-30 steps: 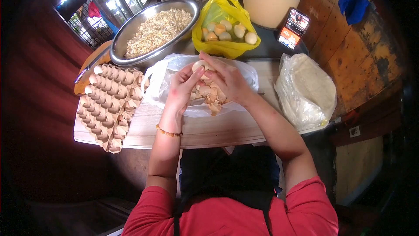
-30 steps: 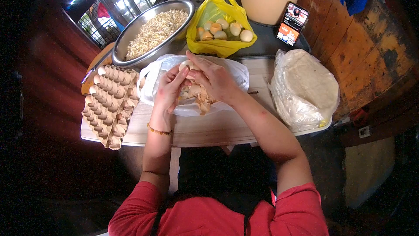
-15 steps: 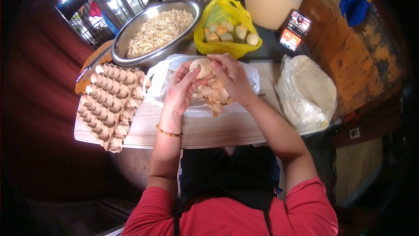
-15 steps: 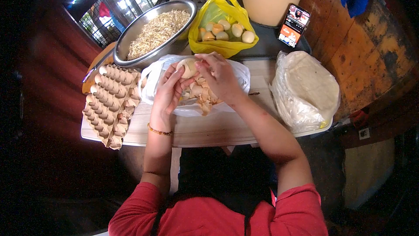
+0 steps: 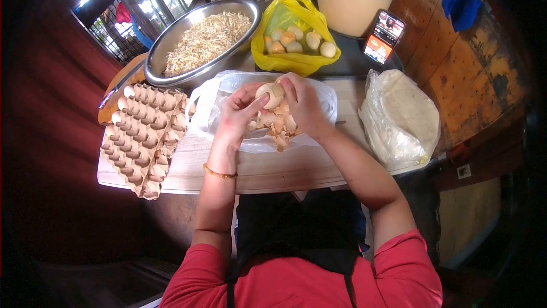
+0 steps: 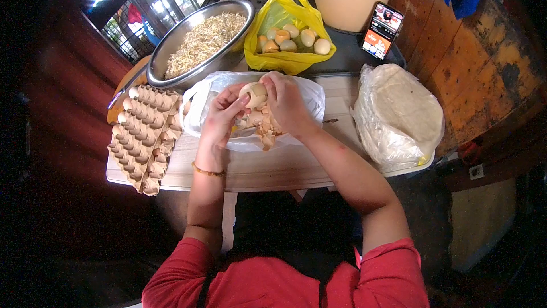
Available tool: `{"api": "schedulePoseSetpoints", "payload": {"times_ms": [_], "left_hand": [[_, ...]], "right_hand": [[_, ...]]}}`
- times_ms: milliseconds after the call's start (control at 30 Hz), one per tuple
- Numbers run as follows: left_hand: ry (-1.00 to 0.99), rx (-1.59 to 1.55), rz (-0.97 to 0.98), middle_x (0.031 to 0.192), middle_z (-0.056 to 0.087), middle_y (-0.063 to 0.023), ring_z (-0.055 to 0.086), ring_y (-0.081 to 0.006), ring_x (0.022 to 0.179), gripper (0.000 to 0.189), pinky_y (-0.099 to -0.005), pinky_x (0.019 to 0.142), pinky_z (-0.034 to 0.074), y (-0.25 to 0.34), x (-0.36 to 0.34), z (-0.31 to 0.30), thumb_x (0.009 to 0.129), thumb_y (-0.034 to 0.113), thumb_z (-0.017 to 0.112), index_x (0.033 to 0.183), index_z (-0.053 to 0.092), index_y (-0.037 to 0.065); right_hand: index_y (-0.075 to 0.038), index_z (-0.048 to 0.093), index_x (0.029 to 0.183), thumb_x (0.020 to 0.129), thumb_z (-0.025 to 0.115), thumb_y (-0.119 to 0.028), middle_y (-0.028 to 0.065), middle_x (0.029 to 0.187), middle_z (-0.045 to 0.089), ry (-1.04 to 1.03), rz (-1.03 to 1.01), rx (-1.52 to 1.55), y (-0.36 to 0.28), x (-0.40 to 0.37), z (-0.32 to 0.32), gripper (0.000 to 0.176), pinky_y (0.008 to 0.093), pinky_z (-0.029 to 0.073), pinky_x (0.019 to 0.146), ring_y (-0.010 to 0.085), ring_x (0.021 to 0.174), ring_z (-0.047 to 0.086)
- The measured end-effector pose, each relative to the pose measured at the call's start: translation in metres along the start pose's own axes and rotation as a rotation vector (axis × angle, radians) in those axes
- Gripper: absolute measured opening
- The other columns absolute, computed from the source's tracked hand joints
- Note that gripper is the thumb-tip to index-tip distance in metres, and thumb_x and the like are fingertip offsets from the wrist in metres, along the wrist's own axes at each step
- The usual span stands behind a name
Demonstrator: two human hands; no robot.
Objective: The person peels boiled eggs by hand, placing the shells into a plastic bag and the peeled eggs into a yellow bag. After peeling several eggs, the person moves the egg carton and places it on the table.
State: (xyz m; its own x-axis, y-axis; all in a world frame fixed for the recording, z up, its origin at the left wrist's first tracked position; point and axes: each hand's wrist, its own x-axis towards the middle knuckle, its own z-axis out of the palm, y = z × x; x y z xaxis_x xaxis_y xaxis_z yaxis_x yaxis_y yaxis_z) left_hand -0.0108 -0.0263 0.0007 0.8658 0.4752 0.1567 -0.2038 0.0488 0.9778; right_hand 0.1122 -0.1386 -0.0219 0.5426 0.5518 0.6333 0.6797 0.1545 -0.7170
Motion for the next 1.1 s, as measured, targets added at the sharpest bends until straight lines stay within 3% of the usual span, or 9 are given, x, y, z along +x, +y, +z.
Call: {"api": "schedulePoseSetpoints", "payload": {"times_ms": [100,167,333,567,767,833,1100], "left_hand": [[-0.027,-0.079,-0.070,0.099,0.067,-0.0068,0.063,-0.0113,0.083,0.029,-0.0220,0.070,0.048,-0.001,-0.001,-0.005,0.089,0.012,0.065,0.115,0.059,-0.001],[-0.088,-0.306,-0.101,0.100,0.067,-0.0081,0.065,-0.0147,0.086,0.033,-0.0220,0.071,0.050,-0.003,0.000,-0.007,0.091,0.014,0.063,0.119,0.054,-0.002],[0.000,-0.173,-0.076,0.101,0.065,-0.0115,0.068,-0.0179,0.088,0.030,-0.0215,0.069,0.052,-0.001,-0.001,0.006,0.091,0.012,0.062,0.115,0.050,-0.002],[0.080,0.157,0.026,0.094,0.065,-0.0098,0.067,-0.0142,0.080,0.033,-0.0201,0.062,0.051,-0.010,0.001,0.011,0.084,0.006,0.070,0.108,0.048,-0.001],[0.087,0.089,0.045,0.095,0.065,-0.0103,0.066,-0.0132,0.078,0.034,-0.0207,0.063,0.051,-0.017,0.001,0.014,0.083,0.003,0.071,0.108,0.048,-0.002],[0.087,0.080,0.040,0.096,0.065,-0.0107,0.066,-0.0135,0.078,0.034,-0.0209,0.063,0.051,-0.014,0.000,0.016,0.083,0.002,0.071,0.108,0.048,-0.002],[0.055,-0.059,-0.015,0.101,0.065,-0.0143,0.067,-0.0185,0.084,0.033,-0.0260,0.071,0.053,-0.007,0.000,0.010,0.088,0.007,0.066,0.113,0.047,-0.003]], "right_hand": [[0.003,0.057,0.093,0.097,0.045,-0.016,0.0211,0.085,0.062,0.005,0.076,0.055,0.002,0.000,0.000,0.023,0.0398,0.046,0.072,0.0357,0.080,0.061],[0.004,0.057,0.093,0.097,0.046,-0.017,0.0209,0.084,0.061,-0.010,0.116,0.082,0.001,0.000,-0.001,0.023,0.0391,0.046,0.071,0.0346,0.079,0.061],[0.004,0.057,0.094,0.097,0.049,-0.020,0.0210,0.084,0.062,-0.021,0.269,0.253,-0.010,0.001,-0.004,0.026,0.0386,0.046,0.071,0.0336,0.080,0.061],[0.004,0.057,0.096,0.099,0.043,-0.025,0.0241,0.087,0.062,-0.004,0.020,0.096,-0.001,-0.001,0.003,0.032,0.0425,0.046,0.074,0.0388,0.083,0.060],[0.004,0.053,0.101,0.099,0.040,-0.018,0.0269,0.091,0.061,0.046,0.028,0.017,-0.005,-0.005,0.007,0.026,0.0459,0.045,0.076,0.0438,0.086,0.058],[0.002,0.054,0.100,0.100,0.039,-0.017,0.0223,0.092,0.059,0.007,0.124,0.017,-0.004,-0.004,0.006,0.024,0.0407,0.044,0.079,0.0379,0.088,0.057],[0.002,0.053,0.097,0.099,0.040,-0.014,0.0208,0.087,0.060,0.094,0.035,-0.004,0.001,0.000,0.004,0.021,0.0404,0.045,0.075,0.0379,0.083,0.058]]}}
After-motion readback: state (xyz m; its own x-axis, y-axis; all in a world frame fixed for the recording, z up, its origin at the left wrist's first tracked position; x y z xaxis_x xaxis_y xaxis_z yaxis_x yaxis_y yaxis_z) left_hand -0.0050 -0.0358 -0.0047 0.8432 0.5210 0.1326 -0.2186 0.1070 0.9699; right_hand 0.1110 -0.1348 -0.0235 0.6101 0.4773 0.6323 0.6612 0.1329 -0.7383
